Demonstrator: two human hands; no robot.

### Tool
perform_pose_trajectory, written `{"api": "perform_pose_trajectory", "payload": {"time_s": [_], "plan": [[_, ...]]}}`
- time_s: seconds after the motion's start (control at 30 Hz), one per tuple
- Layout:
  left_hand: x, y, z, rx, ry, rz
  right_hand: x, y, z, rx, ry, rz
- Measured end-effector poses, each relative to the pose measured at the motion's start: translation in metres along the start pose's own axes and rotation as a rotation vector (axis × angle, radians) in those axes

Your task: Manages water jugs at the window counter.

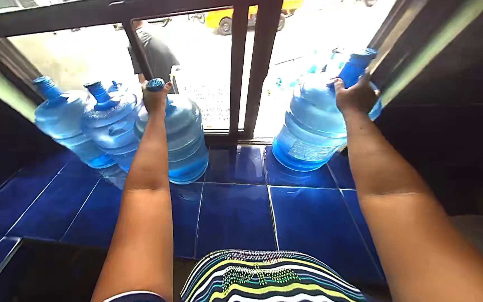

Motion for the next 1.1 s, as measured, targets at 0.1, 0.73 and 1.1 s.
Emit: {"api": "perform_pose_trajectory", "payload": {"time_s": [0.1, 0.73, 1.1], "plan": [[-0.015, 0.001, 0.007, -0.007, 0.072, 0.056, 0.001, -0.003, 0.005, -0.039, 0.008, -0.016], [0.008, 0.029, -0.108, -0.480, -0.753, -0.310, -0.003, 0.005, 0.004, -0.030, 0.008, -0.045], [-0.024, 0.048, -0.120, -0.620, -0.349, -0.134, 0.000, 0.018, 0.014, 0.044, -0.009, 0.003]]}}
Point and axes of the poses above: each hand's wrist, its own z-axis towards the middle knuckle, its own x-axis out of the back of the hand, y = z × x, the point moved 1 cm from there along z, towards the middle knuckle, and after that the axes turned 11 degrees about z, right-handed, at the moved point
